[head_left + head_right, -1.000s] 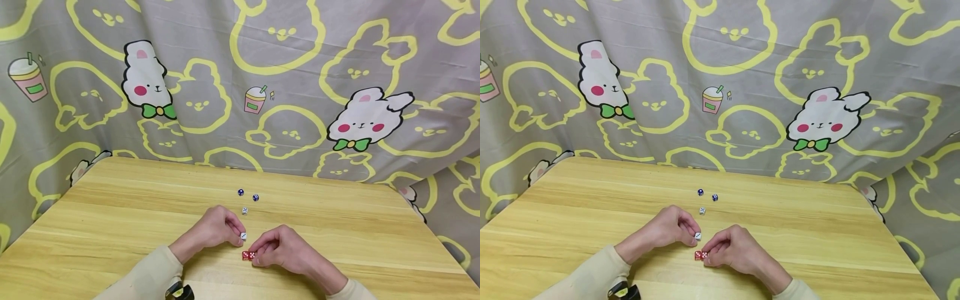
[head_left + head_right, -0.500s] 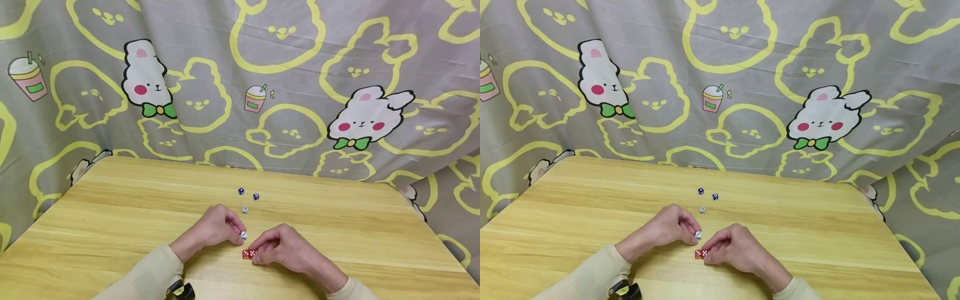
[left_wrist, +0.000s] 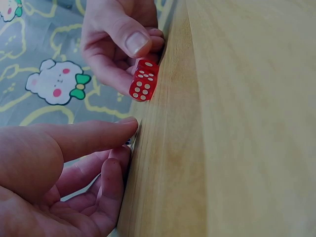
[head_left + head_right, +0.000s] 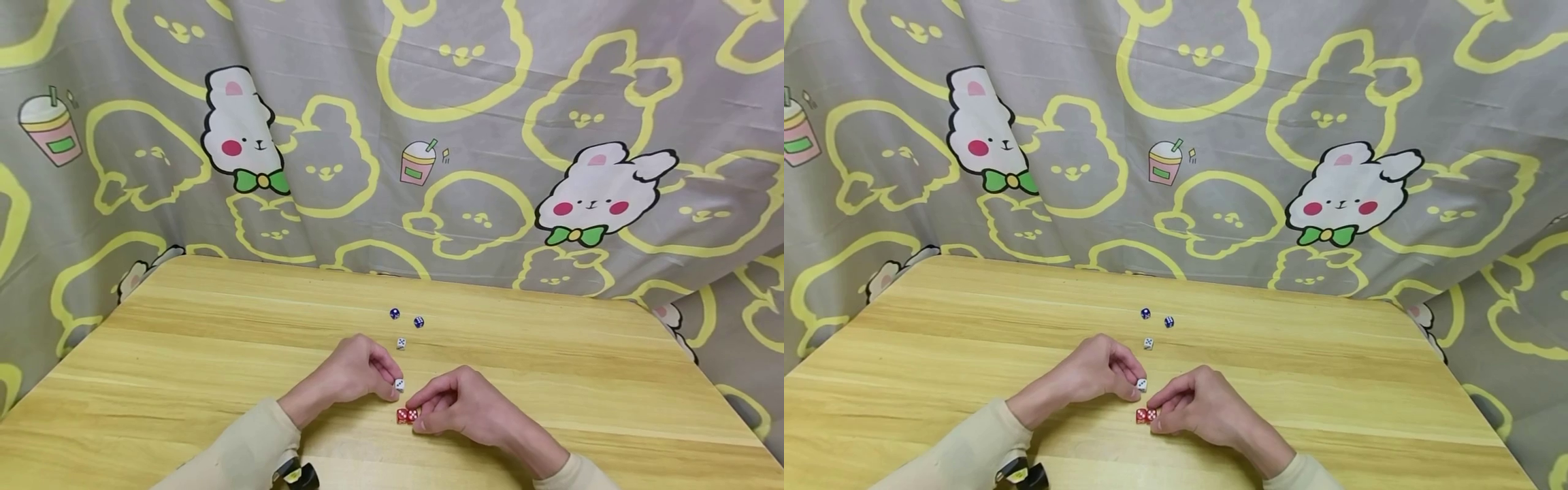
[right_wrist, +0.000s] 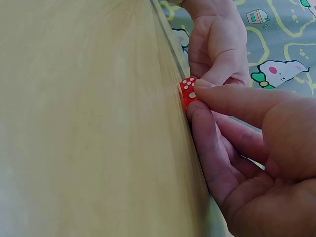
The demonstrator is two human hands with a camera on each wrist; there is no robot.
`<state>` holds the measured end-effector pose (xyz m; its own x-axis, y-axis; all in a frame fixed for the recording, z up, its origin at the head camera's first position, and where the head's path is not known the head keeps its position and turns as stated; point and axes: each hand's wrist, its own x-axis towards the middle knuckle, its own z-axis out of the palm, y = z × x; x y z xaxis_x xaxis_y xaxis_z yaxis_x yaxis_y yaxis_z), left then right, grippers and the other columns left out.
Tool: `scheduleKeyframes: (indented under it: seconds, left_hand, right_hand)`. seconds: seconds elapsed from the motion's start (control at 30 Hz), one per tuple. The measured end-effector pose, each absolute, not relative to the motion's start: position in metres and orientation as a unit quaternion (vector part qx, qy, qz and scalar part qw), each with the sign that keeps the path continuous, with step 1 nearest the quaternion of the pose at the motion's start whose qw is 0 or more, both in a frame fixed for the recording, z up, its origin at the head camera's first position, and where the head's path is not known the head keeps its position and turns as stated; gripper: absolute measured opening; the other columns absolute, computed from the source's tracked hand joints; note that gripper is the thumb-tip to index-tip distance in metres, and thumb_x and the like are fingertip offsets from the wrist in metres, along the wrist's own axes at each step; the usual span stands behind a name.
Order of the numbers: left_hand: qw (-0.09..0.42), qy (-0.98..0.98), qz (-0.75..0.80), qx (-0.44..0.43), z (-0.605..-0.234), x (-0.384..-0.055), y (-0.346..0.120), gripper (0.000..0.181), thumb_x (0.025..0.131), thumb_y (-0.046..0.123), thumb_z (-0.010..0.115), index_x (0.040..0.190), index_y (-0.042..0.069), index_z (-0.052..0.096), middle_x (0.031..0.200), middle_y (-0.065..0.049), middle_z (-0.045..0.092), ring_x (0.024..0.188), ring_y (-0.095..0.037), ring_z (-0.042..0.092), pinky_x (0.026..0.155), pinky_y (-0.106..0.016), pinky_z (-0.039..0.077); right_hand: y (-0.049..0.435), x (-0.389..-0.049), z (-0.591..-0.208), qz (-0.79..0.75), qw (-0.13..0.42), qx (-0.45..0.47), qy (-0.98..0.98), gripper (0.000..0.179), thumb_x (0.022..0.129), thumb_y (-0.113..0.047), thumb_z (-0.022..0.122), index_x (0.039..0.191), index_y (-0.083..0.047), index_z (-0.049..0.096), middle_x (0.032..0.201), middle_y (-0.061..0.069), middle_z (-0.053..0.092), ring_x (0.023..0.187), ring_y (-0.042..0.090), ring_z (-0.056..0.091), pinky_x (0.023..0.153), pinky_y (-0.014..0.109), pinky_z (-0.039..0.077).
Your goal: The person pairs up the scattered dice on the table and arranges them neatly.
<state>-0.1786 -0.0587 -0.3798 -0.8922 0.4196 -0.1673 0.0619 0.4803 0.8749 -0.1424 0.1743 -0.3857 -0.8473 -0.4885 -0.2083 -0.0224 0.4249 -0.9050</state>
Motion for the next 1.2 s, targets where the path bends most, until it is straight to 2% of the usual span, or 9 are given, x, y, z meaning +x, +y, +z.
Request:
scheduleKeyframes:
  seconds: [0.17, 0.4, 0.63, 0.83, 1.0, 1.2]
  left_hand:
    - [0.181, 0.841, 0.489, 0.144, -0.380, -0.179, -0.059, 0.021, 0.072, 0.003, 0.094, 0.086, 0.010, 0.081, 0.078, 0.001, 0.075, 0.073, -0.011, 0.068, 0.073, -0.027, 0.055]
    - [0.181, 0.841, 0.489, 0.145, -0.380, -0.178, -0.059, 0.021, 0.072, 0.004, 0.094, 0.087, 0.010, 0.080, 0.079, 0.001, 0.075, 0.074, -0.012, 0.068, 0.074, -0.027, 0.055]
    - [0.183, 0.841, 0.488, 0.145, -0.380, -0.178, -0.059, 0.021, 0.073, 0.003, 0.094, 0.087, 0.010, 0.080, 0.078, 0.001, 0.076, 0.073, -0.011, 0.069, 0.074, -0.027, 0.055]
    - [0.182, 0.840, 0.489, 0.146, -0.380, -0.178, -0.058, 0.022, 0.072, 0.003, 0.094, 0.087, 0.010, 0.080, 0.079, 0.001, 0.075, 0.073, -0.012, 0.068, 0.074, -0.027, 0.055]
    - [0.183, 0.840, 0.491, 0.143, -0.380, -0.178, -0.059, 0.022, 0.072, 0.002, 0.094, 0.087, 0.010, 0.080, 0.079, 0.000, 0.075, 0.073, -0.012, 0.068, 0.074, -0.027, 0.055]
    - [0.184, 0.840, 0.491, 0.141, -0.380, -0.178, -0.058, 0.021, 0.072, 0.003, 0.095, 0.086, 0.010, 0.080, 0.078, 0.000, 0.075, 0.073, -0.012, 0.068, 0.074, -0.027, 0.054]
  right_hand:
    - [0.175, -0.144, -0.386, -0.528, 0.235, -0.149, 0.803, 0.024, 0.083, -0.012, 0.089, 0.106, -0.007, 0.083, 0.088, 0.006, 0.080, 0.074, 0.008, 0.068, 0.063, 0.017, 0.051]
    - [0.175, -0.145, -0.386, -0.579, 0.262, -0.124, 0.762, 0.031, 0.089, -0.008, 0.083, 0.116, 0.004, 0.077, 0.089, 0.009, 0.080, 0.073, 0.012, 0.071, 0.069, 0.024, 0.061]
    - [0.174, -0.146, -0.382, -0.589, 0.260, -0.093, 0.759, 0.037, 0.090, -0.013, 0.083, 0.121, 0.003, 0.073, 0.091, 0.007, 0.072, 0.073, 0.017, 0.070, 0.066, 0.029, 0.061]
    - [0.173, -0.152, -0.376, -0.549, 0.197, -0.088, 0.808, 0.036, 0.089, -0.019, 0.085, 0.119, -0.001, 0.075, 0.093, 0.007, 0.073, 0.074, 0.017, 0.068, 0.064, 0.028, 0.058]
    - [0.169, -0.161, -0.371, -0.496, 0.131, -0.089, 0.854, 0.031, 0.087, -0.022, 0.087, 0.112, -0.007, 0.079, 0.094, 0.003, 0.077, 0.084, 0.015, 0.070, 0.072, 0.023, 0.055]
    - [0.164, -0.172, -0.369, -0.474, 0.098, -0.095, 0.870, 0.027, 0.088, -0.019, 0.087, 0.110, -0.006, 0.080, 0.094, 0.001, 0.079, 0.087, 0.013, 0.072, 0.076, 0.023, 0.057]
